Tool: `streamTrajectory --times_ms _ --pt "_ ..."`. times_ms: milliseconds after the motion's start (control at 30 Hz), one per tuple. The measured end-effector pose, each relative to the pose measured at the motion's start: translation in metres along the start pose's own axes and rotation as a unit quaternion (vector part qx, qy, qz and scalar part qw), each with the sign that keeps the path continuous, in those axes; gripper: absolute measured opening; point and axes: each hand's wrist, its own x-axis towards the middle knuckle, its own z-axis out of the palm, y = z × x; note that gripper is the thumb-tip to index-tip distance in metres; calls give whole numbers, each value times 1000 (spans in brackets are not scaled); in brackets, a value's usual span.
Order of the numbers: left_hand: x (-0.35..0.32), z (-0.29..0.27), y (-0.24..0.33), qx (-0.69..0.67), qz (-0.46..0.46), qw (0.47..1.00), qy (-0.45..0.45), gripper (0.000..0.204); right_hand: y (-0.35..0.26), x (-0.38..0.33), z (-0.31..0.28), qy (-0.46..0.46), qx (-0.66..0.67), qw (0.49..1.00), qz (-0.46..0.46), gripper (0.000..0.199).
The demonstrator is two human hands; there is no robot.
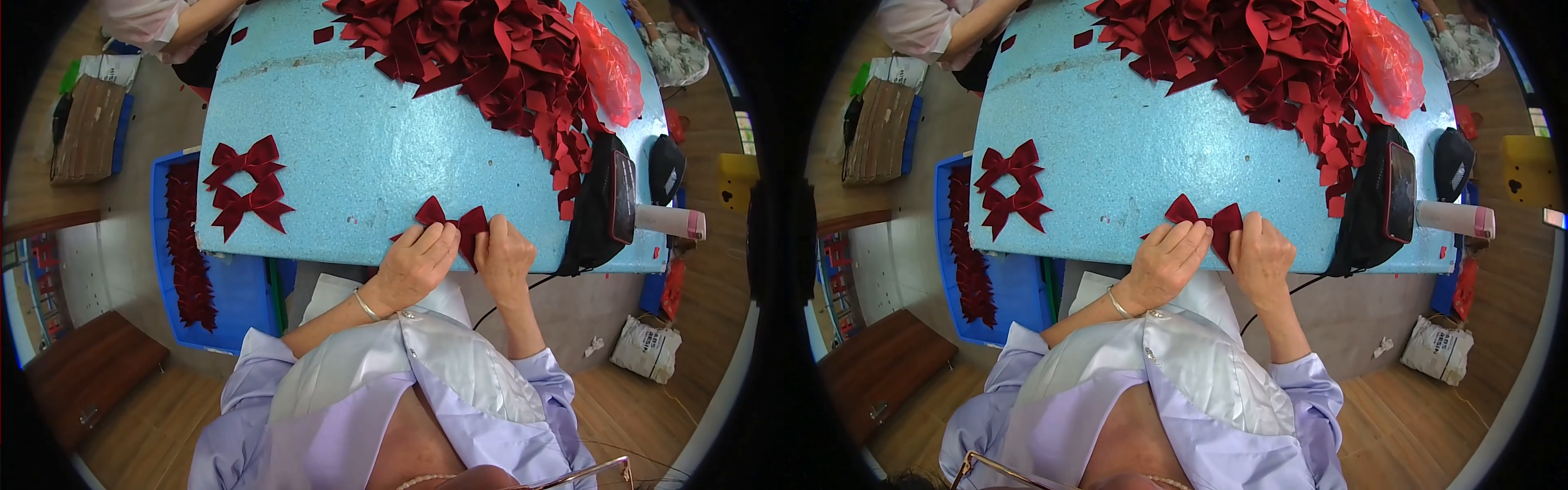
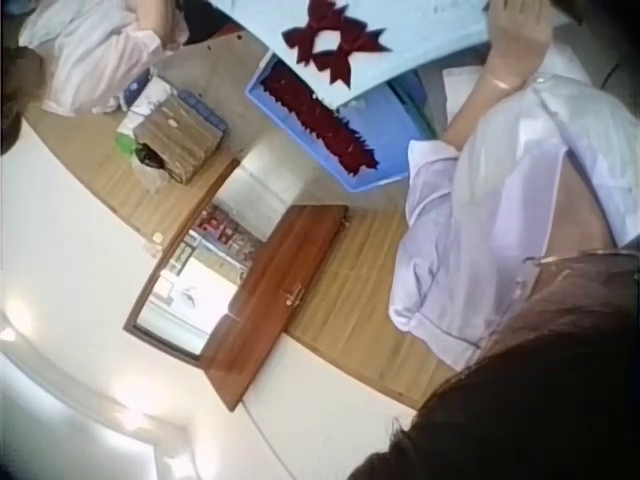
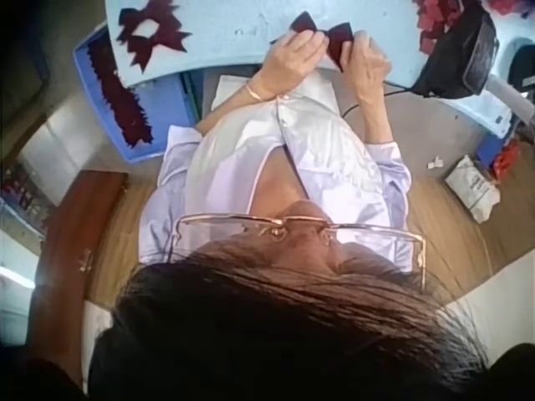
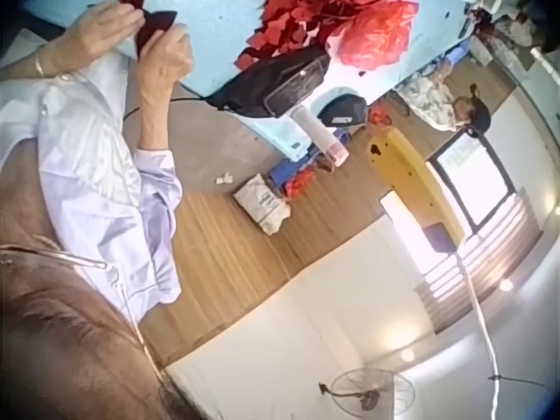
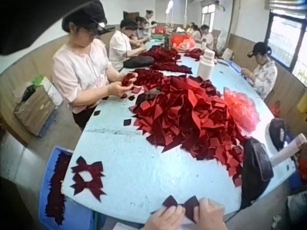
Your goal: Folding and assembling red fabric strips to create decorative bows.
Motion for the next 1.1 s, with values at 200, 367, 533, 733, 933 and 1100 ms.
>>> streamTrajectory --times_ms 200,367,533,733,933,1100 --pt "-4 3 3 -2 -10 1000 -2 34 5 -8 1 -15 -1 1000 -1 17" --pt "-3 1 2 -1 -11 1000 -1 34 5 -8 -25 -1 155 988 12 18" --pt "-2 0 2 2 -11 1000 -5 34 -9 -4 -29 -24 44 991 -120 43" --pt "-1 4 3 9 -7 1000 6 35 16 -7 -39 -14 -37 999 -12 45" --pt "-2 -1 4 -19 -30 999 6 33 -3 -19 -27 -23 -57 995 -78 46" --pt "-7 -12 -7 -168 -104 980 33 32 7 -20 -33 -10 -48 998 -48 51"
